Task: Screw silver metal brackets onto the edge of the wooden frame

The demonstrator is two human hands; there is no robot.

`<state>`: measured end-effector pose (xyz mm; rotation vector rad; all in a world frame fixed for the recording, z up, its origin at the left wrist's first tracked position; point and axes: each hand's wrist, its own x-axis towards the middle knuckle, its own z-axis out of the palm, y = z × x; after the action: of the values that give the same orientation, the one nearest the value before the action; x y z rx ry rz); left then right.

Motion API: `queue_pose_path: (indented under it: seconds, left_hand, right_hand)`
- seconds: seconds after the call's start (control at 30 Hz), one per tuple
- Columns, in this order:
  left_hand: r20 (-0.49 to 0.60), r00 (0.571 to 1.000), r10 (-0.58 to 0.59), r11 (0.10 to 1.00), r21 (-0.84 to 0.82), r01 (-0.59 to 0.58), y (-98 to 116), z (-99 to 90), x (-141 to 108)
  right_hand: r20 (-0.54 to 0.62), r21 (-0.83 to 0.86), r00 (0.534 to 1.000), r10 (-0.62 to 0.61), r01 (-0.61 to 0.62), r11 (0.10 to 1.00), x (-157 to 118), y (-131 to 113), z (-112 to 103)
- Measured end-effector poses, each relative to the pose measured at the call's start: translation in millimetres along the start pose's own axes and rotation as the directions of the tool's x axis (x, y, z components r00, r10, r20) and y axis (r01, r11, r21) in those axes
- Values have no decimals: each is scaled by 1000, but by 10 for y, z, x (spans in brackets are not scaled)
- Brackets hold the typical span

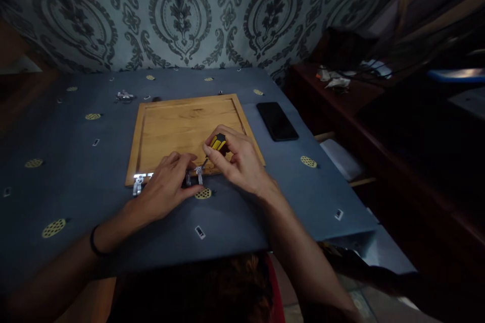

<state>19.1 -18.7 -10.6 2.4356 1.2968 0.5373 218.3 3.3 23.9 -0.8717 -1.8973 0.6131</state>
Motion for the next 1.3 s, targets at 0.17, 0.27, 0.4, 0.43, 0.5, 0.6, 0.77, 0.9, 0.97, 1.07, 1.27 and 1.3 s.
queue_pose_path:
  seconds: [0.17,0.27,0.4,0.43,0.5,0.6,0.77,0.9,0.97,1.07,1.27,1.3]
  left_hand:
    - [24,1000,-12,998,65,11,57,-83,13]
    - [-28,1000,2,995,104,1,45,-226,13]
    - [-184,983,-13,997,77,28,-72,-476,-37]
    - [-215,976,-14,997,69,30,-113,-529,-62]
    - [-239,971,-19,998,46,31,-199,-608,-125]
    - [-234,970,-61,998,9,65,-341,-672,-232]
    - [-343,917,-206,979,-63,196,-725,-745,-380]
    - [-538,741,-401,907,-120,403,-1244,-771,-472]
    - [-601,667,-440,874,-116,472,-1525,-766,-515]
    - [-602,626,-496,832,-124,540,-1868,-727,-561]
    - [-517,657,-549,796,-83,600,-2139,-547,-567]
    - [-509,663,-549,794,-70,604,-2155,-526,-562]
  right_hand:
    - [25,-31,997,-75,75,997,9,10,-9]
    - [36,-20,997,-67,67,998,1,25,-10]
    - [44,-37,997,-71,72,997,-1,26,-7]
    - [46,-45,996,-74,76,996,0,22,-6]
    - [52,-55,995,-83,86,995,1,12,-5]
    - [66,-52,994,-82,86,995,-2,3,-9]
    - [81,-59,996,-47,52,997,-10,17,-21]
    - [79,-79,996,-28,34,996,3,31,-22]
    - [66,-92,997,-46,52,994,15,35,-20]
    - [80,-63,997,6,-1,998,33,34,-19]
    - [72,-99,993,94,-87,991,52,30,-33]
    - [62,-99,991,120,-114,989,50,38,-35]
